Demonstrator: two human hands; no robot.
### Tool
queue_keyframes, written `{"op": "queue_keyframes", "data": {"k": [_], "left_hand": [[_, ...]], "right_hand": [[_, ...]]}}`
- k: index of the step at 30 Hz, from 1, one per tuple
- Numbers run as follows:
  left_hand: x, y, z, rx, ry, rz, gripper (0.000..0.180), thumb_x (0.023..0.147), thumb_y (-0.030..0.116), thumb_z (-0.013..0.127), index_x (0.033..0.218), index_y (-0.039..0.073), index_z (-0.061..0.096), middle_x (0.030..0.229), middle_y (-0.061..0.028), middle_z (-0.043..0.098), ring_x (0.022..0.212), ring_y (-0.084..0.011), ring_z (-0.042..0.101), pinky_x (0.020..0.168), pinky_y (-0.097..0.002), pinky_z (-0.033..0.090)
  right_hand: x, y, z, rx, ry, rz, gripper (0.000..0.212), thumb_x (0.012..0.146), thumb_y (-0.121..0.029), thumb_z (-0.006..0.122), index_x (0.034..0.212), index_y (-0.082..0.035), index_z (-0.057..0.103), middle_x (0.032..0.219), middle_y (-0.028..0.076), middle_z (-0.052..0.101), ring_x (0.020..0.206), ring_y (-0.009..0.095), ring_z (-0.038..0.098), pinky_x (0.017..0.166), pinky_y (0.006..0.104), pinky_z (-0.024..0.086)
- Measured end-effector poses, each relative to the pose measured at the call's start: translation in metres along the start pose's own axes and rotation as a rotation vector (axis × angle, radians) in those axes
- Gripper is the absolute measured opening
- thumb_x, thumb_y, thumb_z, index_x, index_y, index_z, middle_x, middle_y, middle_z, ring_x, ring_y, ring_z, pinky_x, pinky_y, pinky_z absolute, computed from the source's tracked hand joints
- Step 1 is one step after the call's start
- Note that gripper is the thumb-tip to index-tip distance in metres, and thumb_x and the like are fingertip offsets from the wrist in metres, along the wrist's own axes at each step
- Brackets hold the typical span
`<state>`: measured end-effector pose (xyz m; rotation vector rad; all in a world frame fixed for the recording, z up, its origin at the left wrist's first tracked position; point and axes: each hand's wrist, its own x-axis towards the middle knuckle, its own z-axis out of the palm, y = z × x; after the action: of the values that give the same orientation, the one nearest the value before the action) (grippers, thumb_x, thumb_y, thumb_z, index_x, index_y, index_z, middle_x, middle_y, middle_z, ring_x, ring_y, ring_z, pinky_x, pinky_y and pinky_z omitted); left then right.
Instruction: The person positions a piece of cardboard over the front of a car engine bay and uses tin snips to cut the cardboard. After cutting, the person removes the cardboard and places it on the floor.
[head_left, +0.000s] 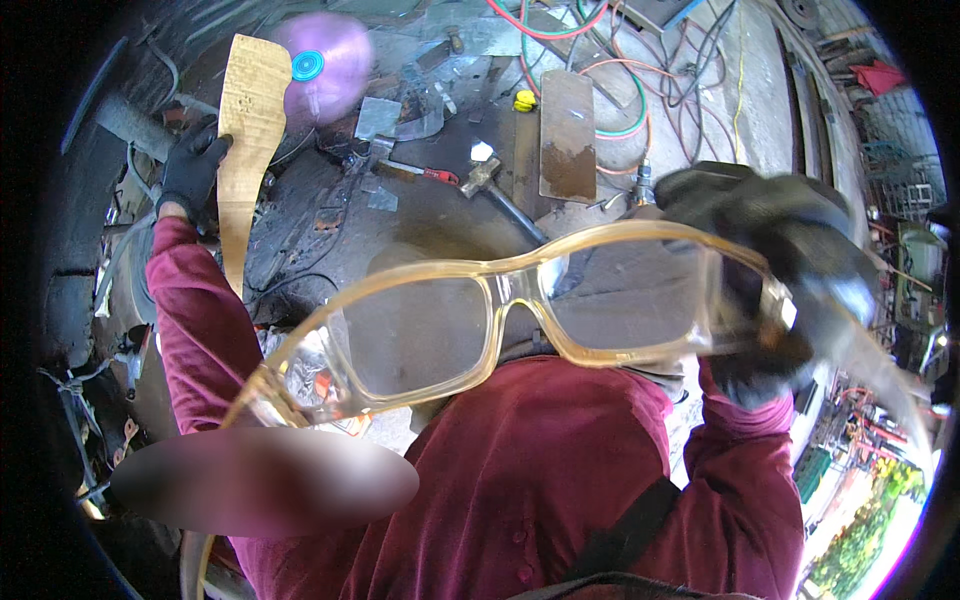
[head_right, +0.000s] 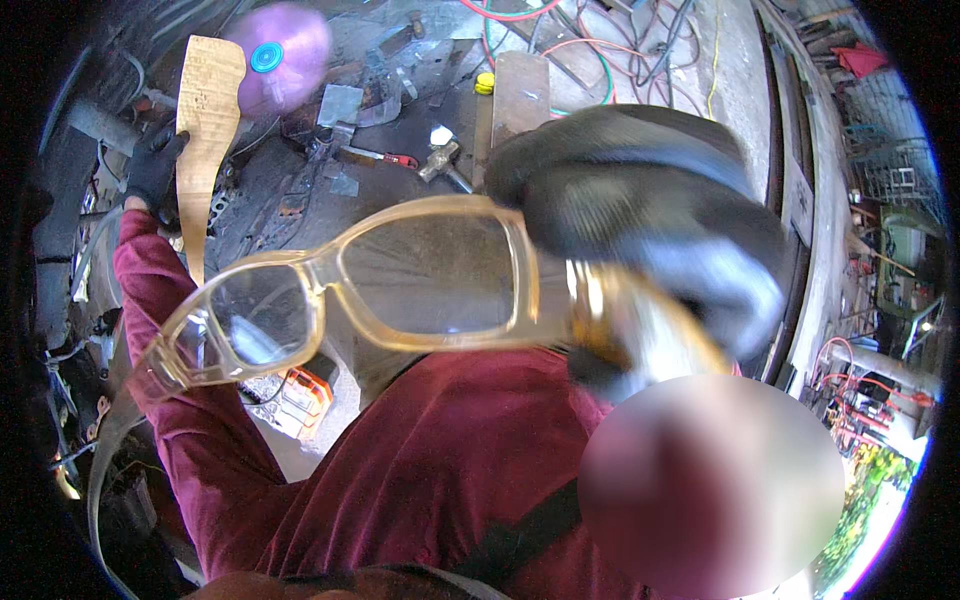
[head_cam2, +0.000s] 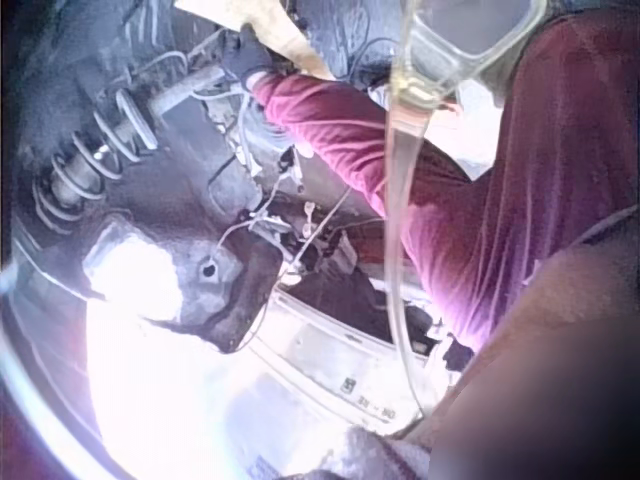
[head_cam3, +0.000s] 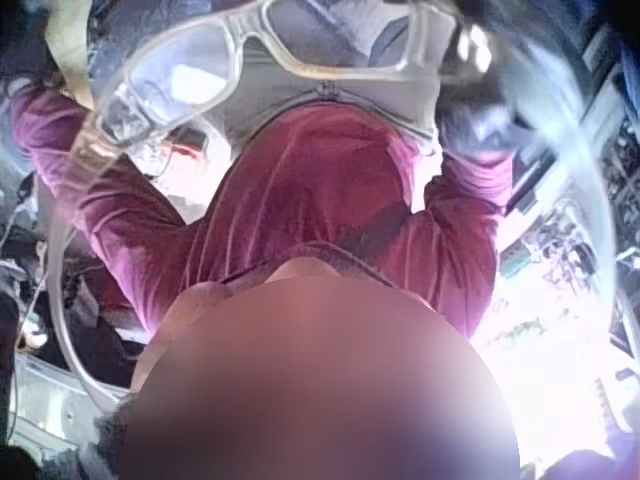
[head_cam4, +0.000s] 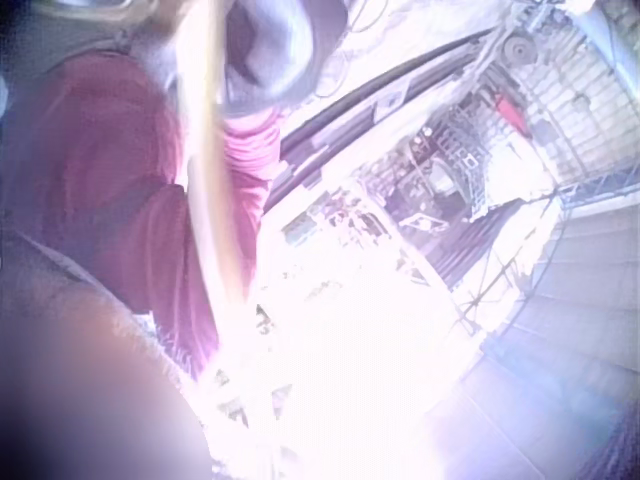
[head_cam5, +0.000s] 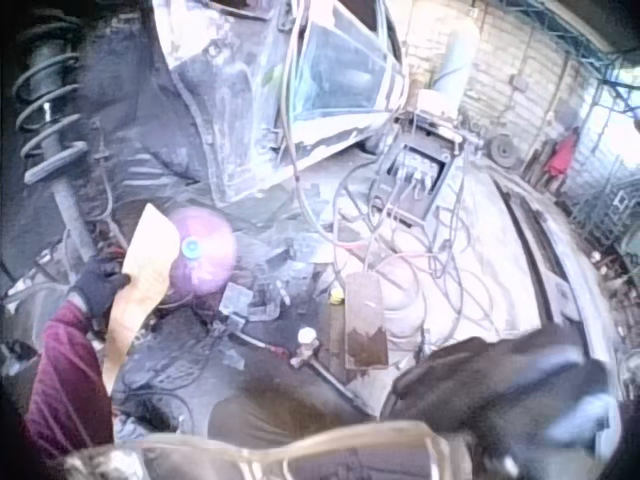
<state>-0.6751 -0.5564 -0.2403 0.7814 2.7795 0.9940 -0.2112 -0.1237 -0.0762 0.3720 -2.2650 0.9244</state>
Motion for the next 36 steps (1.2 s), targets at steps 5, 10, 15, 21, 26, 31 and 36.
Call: {"op": "queue_keyframes", "data": {"k": [5, 10, 15, 21, 26, 31, 36], "left_hand": [[-0.002, -0.001, 0.008, 0.009, 0.147, 0.055, 0.036, 0.092, 0.029, 0.075, 0.119, 0.005, 0.076, 0.104, -0.0079, 0.074, 0.087, -0.0164, 0.067, 0.079, -0.0334, 0.054], [-0.003, 0.008, 0.006, -0.045, -0.050, -0.216, 0.038, 0.091, 0.029, 0.075, 0.121, 0.006, 0.076, 0.137, -0.0118, 0.066, 0.108, -0.0214, 0.068, 0.089, -0.0347, 0.055], [-0.009, 0.016, 0.006, 0.077, 0.112, -0.005, 0.039, 0.089, 0.032, 0.074, 0.118, 0.006, 0.076, 0.127, -0.0164, 0.071, 0.118, -0.0305, 0.066, 0.103, -0.0375, 0.049], [-0.011, 0.017, 0.006, 0.072, 0.131, 0.087, 0.041, 0.087, 0.022, 0.074, 0.124, 0.004, 0.073, 0.117, -0.0156, 0.074, 0.109, -0.0283, 0.070, 0.096, -0.0388, 0.053], [-0.010, 0.010, 0.005, 0.095, 0.170, 0.231, 0.031, 0.088, 0.018, 0.073, 0.114, 0.002, 0.074, 0.117, -0.0173, 0.074, 0.107, -0.0302, 0.070, 0.093, -0.0390, 0.052], [-0.012, 0.010, 0.005, -0.029, 0.145, 0.055, 0.021, 0.087, 0.017, 0.074, 0.099, 0.000, 0.075, 0.117, -0.0181, 0.074, 0.100, -0.0332, 0.068, 0.093, -0.0424, 0.051], [-0.022, 0.018, -0.008, 0.046, 0.103, 0.014, 0.035, 0.089, 0.018, 0.075, 0.119, 0.001, 0.072, 0.129, -0.0158, 0.068, 0.118, -0.0297, 0.064, 0.101, -0.0424, 0.049]], "right_hand": [[0.002, -0.006, 0.007, -0.008, -0.033, 0.138, 0.038, 0.102, -0.025, 0.061, 0.126, 0.005, 0.060, 0.122, 0.019, 0.066, 0.110, 0.027, 0.065, 0.096, 0.0402, 0.051], [0.017, -0.002, -0.010, -0.122, -0.197, 0.309, 0.026, 0.101, -0.015, 0.062, 0.120, 0.003, 0.063, 0.118, 0.016, 0.064, 0.108, 0.025, 0.064, 0.097, 0.0354, 0.049], [0.019, 0.007, -0.043, -0.156, -0.025, 0.509, 0.021, 0.103, -0.008, 0.058, 0.121, 0.004, 0.064, 0.118, 0.010, 0.064, 0.108, 0.016, 0.061, 0.097, 0.0305, 0.048], [0.021, 0.064, -0.078, -0.211, 0.219, 0.539, 0.025, 0.105, -0.017, 0.064, 0.122, 0.002, 0.064, 0.108, 0.003, 0.067, 0.100, 0.009, 0.060, 0.091, 0.0262, 0.049], [0.019, 0.137, -0.100, -0.204, 0.305, 0.568, 0.029, 0.104, -0.021, 0.067, 0.122, 0.001, 0.064, 0.105, 0.004, 0.069, 0.094, 0.010, 0.062, 0.086, 0.0272, 0.051], [0.026, 0.212, -0.130, -0.308, 0.370, 0.545, 0.030, 0.102, -0.022, 0.069, 0.122, 0.000, 0.065, 0.109, 0.008, 0.069, 0.098, 0.014, 0.066, 0.090, 0.0306, 0.053], [0.057, 0.285, -0.163, -0.479, 0.368, 0.370, 0.031, 0.099, -0.022, 0.072, 0.121, -0.001, 0.066, 0.114, 0.015, 0.067, 0.095, 0.024, 0.070, 0.088, 0.0355, 0.056]]}}
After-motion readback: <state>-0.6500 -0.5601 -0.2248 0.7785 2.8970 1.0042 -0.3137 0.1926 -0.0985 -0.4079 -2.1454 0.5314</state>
